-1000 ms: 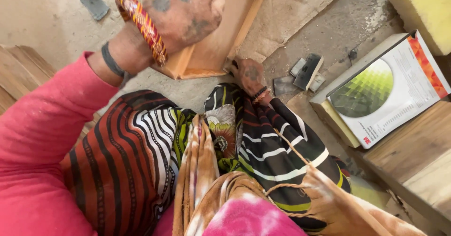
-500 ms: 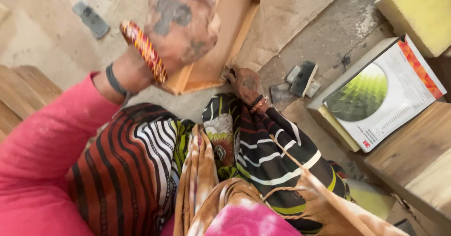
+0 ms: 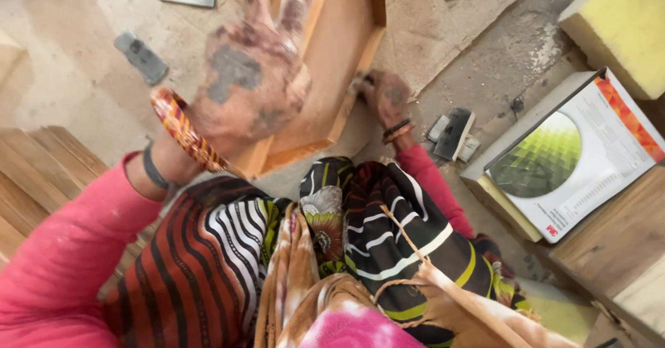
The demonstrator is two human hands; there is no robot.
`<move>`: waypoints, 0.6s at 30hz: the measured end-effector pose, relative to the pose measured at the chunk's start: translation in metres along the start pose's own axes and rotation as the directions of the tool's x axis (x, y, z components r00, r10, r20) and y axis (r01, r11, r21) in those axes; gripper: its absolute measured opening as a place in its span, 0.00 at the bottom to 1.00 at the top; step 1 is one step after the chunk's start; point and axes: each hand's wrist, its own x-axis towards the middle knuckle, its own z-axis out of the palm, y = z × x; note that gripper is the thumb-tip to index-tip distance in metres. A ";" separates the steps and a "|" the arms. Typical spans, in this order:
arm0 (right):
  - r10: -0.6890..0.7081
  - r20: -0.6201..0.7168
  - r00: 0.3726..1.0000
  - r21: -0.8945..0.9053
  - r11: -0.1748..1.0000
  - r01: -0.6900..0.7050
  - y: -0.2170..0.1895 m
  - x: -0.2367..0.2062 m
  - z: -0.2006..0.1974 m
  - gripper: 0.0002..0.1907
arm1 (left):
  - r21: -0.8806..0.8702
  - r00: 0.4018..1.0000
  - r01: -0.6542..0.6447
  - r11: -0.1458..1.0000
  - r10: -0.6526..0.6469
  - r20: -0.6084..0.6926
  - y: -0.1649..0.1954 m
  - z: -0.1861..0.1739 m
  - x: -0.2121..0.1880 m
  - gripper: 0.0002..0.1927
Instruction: The person tears a piece of sandpaper from a sheet and then uses it to sand the edges and surfaces of a wooden drawer. The person holds the drawer with one hand and sands with the other, working on different sides of the drawer.
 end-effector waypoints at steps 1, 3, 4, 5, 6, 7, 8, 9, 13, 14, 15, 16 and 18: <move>-0.012 -0.045 0.999 -0.003 1.000 0.012 0.000 0.013 -0.004 0.19 | -0.005 1.000 -0.003 1.000 0.003 0.009 0.000 0.000 0.001 0.22; -0.137 -0.176 0.975 -0.015 0.991 0.137 0.001 0.036 -0.010 0.17 | -0.019 1.000 -0.003 1.000 0.003 0.006 0.000 0.000 0.002 0.22; -0.189 -0.236 0.953 -0.019 0.982 0.190 0.000 0.044 -0.012 0.16 | -0.026 1.000 -0.001 1.000 0.001 0.005 -0.002 0.002 0.004 0.22; -0.090 -0.157 0.984 0.000 0.996 0.091 0.000 0.051 -0.015 0.16 | -0.027 1.000 -0.008 1.000 0.008 0.008 -0.002 0.002 0.003 0.22; -0.035 -0.114 0.993 -0.004 0.999 0.034 -0.001 0.056 -0.018 0.16 | -0.029 1.000 -0.008 1.000 0.008 0.009 -0.004 0.005 0.005 0.23; 0.004 -0.080 0.997 -0.003 1.000 -0.004 -0.003 0.057 -0.022 0.17 | -0.030 1.000 -0.005 1.000 0.005 0.012 -0.003 0.004 0.003 0.23; -0.015 -0.087 0.996 -0.001 1.000 0.015 -0.007 0.057 -0.025 0.17 | -0.034 1.000 -0.002 0.999 0.002 0.002 -0.004 0.006 0.003 0.23; -0.026 -0.094 0.995 0.000 1.000 0.026 -0.008 0.051 -0.026 0.17 | -0.040 1.000 -0.003 0.999 0.003 -0.003 -0.002 0.006 0.002 0.23; -0.076 -0.087 0.993 0.023 0.997 0.078 -0.021 0.005 -0.024 0.17 | -0.041 1.000 -0.009 0.999 0.008 -0.018 0.003 0.006 0.000 0.23; -0.077 -0.049 0.996 0.036 0.996 0.079 -0.025 -0.013 -0.021 0.18 | -0.043 1.000 -0.017 0.999 0.016 -0.023 0.003 0.006 0.002 0.23; -0.075 -0.011 0.997 0.048 0.996 0.076 -0.027 -0.032 -0.017 0.18 | -0.049 1.000 -0.018 0.999 0.017 -0.026 0.004 0.005 0.001 0.24; -0.069 0.034 0.997 0.064 0.996 0.067 -0.030 -0.051 -0.011 0.18 | -0.049 1.000 -0.022 0.999 0.021 -0.022 0.004 0.006 0.003 0.24; -0.053 0.120 0.991 0.097 0.994 0.042 -0.029 -0.081 0.002 0.18 | -0.053 0.999 -0.028 0.998 0.027 -0.018 0.004 0.007 0.003 0.24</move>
